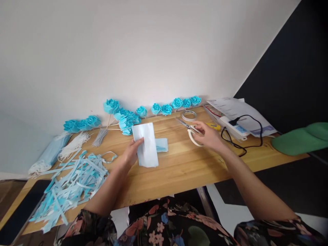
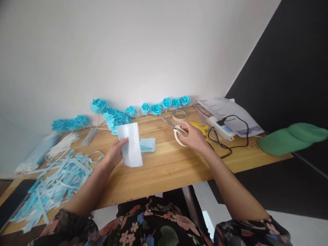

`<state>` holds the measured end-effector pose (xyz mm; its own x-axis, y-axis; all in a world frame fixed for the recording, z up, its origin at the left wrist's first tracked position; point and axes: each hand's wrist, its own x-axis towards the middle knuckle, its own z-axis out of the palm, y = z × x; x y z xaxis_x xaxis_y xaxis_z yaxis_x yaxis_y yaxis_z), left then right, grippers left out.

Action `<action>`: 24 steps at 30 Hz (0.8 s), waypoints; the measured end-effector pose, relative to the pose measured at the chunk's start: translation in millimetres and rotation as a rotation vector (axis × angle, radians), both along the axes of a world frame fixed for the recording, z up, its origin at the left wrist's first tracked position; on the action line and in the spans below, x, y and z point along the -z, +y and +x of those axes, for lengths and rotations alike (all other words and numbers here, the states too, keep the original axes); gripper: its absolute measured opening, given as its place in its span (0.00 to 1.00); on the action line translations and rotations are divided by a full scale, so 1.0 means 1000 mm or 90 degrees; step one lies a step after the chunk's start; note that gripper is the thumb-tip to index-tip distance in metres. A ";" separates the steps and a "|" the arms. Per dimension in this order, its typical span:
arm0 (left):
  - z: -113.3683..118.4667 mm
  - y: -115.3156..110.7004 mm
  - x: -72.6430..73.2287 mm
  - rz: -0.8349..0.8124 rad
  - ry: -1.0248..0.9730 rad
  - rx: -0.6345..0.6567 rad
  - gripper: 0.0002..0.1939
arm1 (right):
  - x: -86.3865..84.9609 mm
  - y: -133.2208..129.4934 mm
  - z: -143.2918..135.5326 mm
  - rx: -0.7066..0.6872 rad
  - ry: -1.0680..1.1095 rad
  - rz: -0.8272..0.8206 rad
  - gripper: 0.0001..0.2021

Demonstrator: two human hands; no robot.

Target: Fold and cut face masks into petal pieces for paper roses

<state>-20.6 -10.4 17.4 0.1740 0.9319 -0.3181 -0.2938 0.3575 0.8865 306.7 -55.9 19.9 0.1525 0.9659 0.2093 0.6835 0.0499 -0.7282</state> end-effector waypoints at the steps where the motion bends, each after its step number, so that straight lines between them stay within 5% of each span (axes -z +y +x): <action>1: 0.000 0.000 -0.005 -0.018 0.019 0.026 0.25 | -0.005 0.002 -0.005 -0.033 0.148 -0.001 0.28; 4: 0.001 0.002 -0.020 -0.029 0.055 0.106 0.25 | -0.016 0.009 -0.029 -0.135 0.477 -0.038 0.32; 7: 0.003 0.003 -0.025 -0.009 0.069 0.145 0.25 | -0.020 0.023 -0.053 -0.182 0.584 -0.087 0.29; 15: 0.007 -0.002 -0.012 -0.036 0.058 0.201 0.28 | -0.021 0.056 -0.093 -0.268 0.556 -0.156 0.27; 24: 0.012 -0.007 0.002 -0.036 0.079 0.263 0.31 | 0.009 0.045 -0.105 -0.256 0.471 -0.105 0.24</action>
